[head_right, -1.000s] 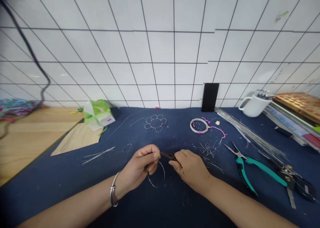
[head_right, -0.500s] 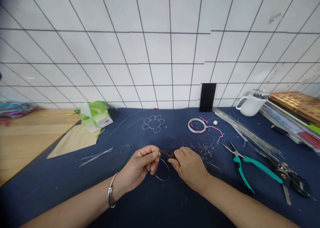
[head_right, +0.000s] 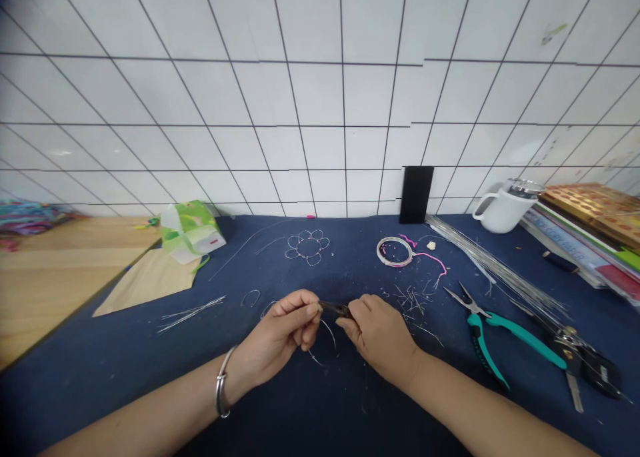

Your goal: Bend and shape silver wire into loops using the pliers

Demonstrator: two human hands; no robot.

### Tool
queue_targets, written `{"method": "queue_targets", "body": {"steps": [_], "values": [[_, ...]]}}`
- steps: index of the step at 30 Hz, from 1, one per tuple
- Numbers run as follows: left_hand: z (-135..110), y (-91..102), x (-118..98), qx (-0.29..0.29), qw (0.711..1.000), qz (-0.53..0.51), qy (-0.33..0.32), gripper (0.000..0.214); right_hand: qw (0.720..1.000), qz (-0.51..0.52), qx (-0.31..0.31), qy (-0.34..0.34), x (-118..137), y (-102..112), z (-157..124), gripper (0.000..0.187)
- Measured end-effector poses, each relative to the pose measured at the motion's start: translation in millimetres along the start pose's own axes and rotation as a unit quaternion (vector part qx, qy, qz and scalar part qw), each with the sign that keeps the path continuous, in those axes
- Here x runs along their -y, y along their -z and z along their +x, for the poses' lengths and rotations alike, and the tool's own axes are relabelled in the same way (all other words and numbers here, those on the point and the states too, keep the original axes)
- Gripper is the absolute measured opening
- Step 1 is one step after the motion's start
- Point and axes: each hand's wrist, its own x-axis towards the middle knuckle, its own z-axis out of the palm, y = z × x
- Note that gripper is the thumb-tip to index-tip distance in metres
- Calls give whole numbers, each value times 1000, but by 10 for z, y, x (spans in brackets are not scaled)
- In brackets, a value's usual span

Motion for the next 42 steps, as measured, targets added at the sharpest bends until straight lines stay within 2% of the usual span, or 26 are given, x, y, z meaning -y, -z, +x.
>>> {"method": "queue_targets", "body": {"steps": [13,21,25,31,37,42], "values": [[-6,47,-19,28,999,-13,13,9,999,41,30,8,-9,11,-3,30],[-12,33,-39,11,1000,-17,16,11,996,84,26,-3,16,44,7,31],[-21,17,-48,11,999,-27,16,10,991,123,38,-21,33,83,19,29],[-30,11,-54,3,999,-26,27,11,976,181,0,-118,-33,97,47,32],[-8,36,-65,16,999,-47,23,11,992,108,27,-61,6,80,29,26],[1,49,-62,43,996,-63,42,13,999,49,8,-17,-4,40,16,25]]}}
